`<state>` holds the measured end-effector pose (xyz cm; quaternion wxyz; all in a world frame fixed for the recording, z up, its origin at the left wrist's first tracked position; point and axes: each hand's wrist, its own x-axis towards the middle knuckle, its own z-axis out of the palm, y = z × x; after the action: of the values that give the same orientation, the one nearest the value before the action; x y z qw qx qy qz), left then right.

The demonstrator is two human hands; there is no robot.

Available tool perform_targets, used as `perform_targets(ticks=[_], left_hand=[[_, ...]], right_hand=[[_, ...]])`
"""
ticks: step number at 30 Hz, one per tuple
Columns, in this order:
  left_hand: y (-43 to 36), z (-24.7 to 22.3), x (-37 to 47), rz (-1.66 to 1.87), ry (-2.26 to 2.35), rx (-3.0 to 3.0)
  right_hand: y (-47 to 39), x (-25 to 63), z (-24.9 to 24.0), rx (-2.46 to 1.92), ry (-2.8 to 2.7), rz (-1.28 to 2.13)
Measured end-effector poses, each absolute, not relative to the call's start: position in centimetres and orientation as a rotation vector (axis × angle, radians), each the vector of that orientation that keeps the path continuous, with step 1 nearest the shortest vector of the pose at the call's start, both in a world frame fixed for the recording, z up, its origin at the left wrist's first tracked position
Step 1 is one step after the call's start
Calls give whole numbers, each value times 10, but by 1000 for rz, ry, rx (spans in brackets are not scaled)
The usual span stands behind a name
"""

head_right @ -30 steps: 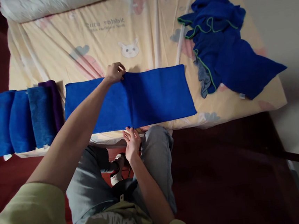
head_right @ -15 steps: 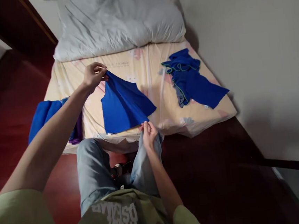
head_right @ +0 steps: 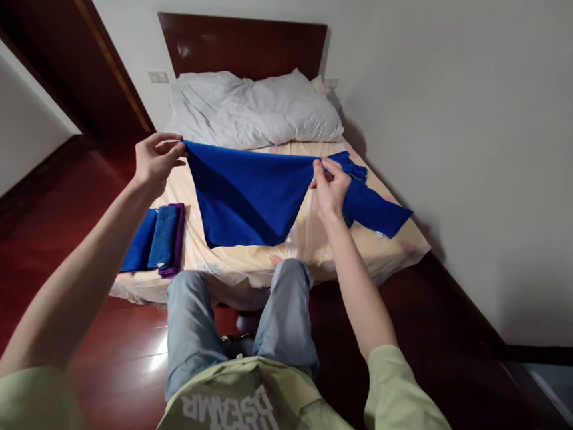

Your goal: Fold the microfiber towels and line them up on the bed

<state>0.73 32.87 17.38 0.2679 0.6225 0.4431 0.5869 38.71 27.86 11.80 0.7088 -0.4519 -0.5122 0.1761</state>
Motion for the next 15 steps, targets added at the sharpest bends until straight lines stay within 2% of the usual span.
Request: perform_targets(ticks=[6, 15], left_hand=[[309, 191, -9, 1658, 1259, 1633], [305, 194, -20, 1719, 1195, 1460]], right_hand=[[285, 378, 160, -1007, -1100, 564], [275, 366, 167, -994, -1102, 756]])
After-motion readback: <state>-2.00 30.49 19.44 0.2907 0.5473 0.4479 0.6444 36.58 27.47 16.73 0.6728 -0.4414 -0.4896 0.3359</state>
